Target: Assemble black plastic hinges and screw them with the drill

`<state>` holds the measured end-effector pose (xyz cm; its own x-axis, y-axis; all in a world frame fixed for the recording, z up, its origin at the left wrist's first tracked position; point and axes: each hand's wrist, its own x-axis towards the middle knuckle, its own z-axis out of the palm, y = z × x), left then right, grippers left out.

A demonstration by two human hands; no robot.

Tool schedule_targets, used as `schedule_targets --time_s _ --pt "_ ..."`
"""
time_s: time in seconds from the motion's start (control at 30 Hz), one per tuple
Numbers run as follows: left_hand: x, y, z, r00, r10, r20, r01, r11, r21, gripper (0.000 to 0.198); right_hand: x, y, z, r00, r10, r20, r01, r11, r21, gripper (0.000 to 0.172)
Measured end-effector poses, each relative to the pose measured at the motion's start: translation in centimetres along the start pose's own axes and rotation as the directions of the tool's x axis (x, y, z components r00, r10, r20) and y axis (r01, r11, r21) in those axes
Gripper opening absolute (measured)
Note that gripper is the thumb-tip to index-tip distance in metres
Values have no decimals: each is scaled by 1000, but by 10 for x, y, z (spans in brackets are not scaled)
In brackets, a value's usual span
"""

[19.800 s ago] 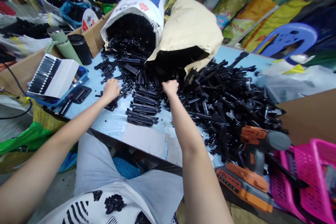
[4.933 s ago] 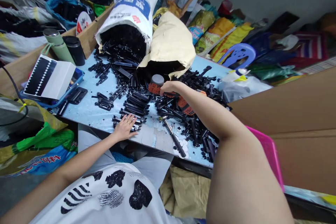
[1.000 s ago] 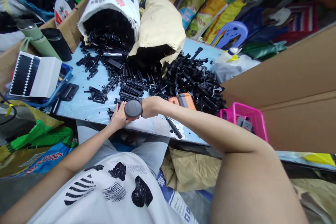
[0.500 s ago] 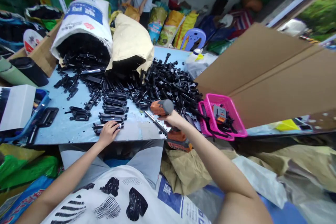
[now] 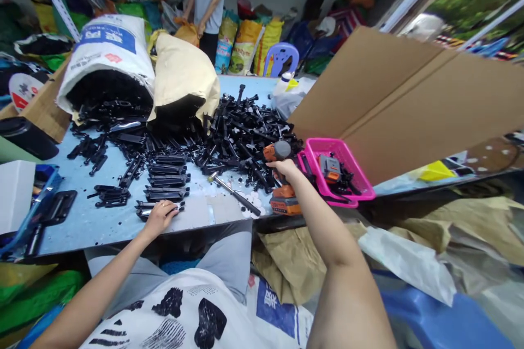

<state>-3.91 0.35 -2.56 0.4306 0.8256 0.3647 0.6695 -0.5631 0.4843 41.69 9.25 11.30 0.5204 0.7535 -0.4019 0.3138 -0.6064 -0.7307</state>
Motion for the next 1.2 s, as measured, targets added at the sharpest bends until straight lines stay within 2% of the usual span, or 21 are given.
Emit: schedule_targets --time_s 0.1,0.2,0.33,0.47,0.5,0.53,0.57,0.6,0.63,0.67,0.7,0.77,0.8,0.87,0.93,0.97,1.0,1.03,1.07,1.13,1.2 --pt "2 2 -6 998 7 66 -8 1000 20 25 11 1 16 1000 2 -5 -2 1000 -8 31" --pt "-3 2 -16 995 -22 98 12 994 106 28 18 4 21 1000 2 8 -2 1000 -26 37" --pt "-22 -11 -41 986 -166 -17 165 954 252 30 28 12 13 1000 6 28 -5 998 -59 49" --pt "-44 -32 -61 971 -224 -85 238 945 226 30 23 18 -5 990 -140 -5 130 934 -333 63" --pt "-48 -36 -62 968 -234 -95 249 948 198 30 17 17 -7 982 -179 -59 139 898 -417 67" --pt "-51 -38 -62 962 -251 -108 267 949 171 30 8 15 -8 960 -233 -155 131 865 -485 72" --pt "-54 -40 -61 954 -274 -123 291 945 147 30 -3 11 -6 909 -310 -278 119 833 -539 76" --pt "-56 -41 -60 944 -298 -140 315 941 127 30 -15 5 1 824 -412 -389 128 804 -580 75" --pt "-57 -40 -57 936 -318 -154 336 936 109 30 -28 -4 13 724 -521 -451 178 774 -608 71" --pt "-57 -39 -55 926 -338 -168 356 930 95 30 -40 -14 31 644 -622 -445 274 731 -625 62" --pt "-57 -38 -53 914 -363 -184 382 920 84 30 -52 -26 54 601 -713 -363 411 664 -625 53" --pt "-55 -32 -51 883 -419 -211 441 895 68 30 -71 -54 116 555 -831 -25 694 480 -536 41" --pt "-53 -27 -51 864 -448 -229 472 879 60 30 -78 -67 151 499 -849 175 798 371 -475 38" --pt "-51 -15 -54 814 -505 -287 534 845 29 31 -86 -92 220 378 -792 480 897 185 -402 35" --pt "-50 1 -57 730 -593 -340 608 791 -75 34 -87 -112 276 357 -657 664 909 81 -409 36" --pt "-51 11 -59 675 -666 -318 647 741 -179 34 -85 -121 295 357 -601 715 910 51 -411 37" --pt "-52 20 -59 613 -753 -239 684 658 -316 33 -81 -129 310 355 -557 751 913 34 -406 37" --pt "-54 30 -59 544 -833 -102 714 523 -465 32 -76 -137 319 344 -525 778 920 24 -390 37" --pt "-57 39 -58 472 -879 75 727 340 -597 33 -70 -144 324 326 -499 803 930 17 -367 36" --pt "-60 53 -54 360 -840 407 682 -61 -729 37 -58 -157 326 289 -437 852 947 1 -321 35" --pt "-59 62 -49 308 -748 587 574 -346 -742 44 -49 -166 325 245 -365 898 964 -11 -267 41"
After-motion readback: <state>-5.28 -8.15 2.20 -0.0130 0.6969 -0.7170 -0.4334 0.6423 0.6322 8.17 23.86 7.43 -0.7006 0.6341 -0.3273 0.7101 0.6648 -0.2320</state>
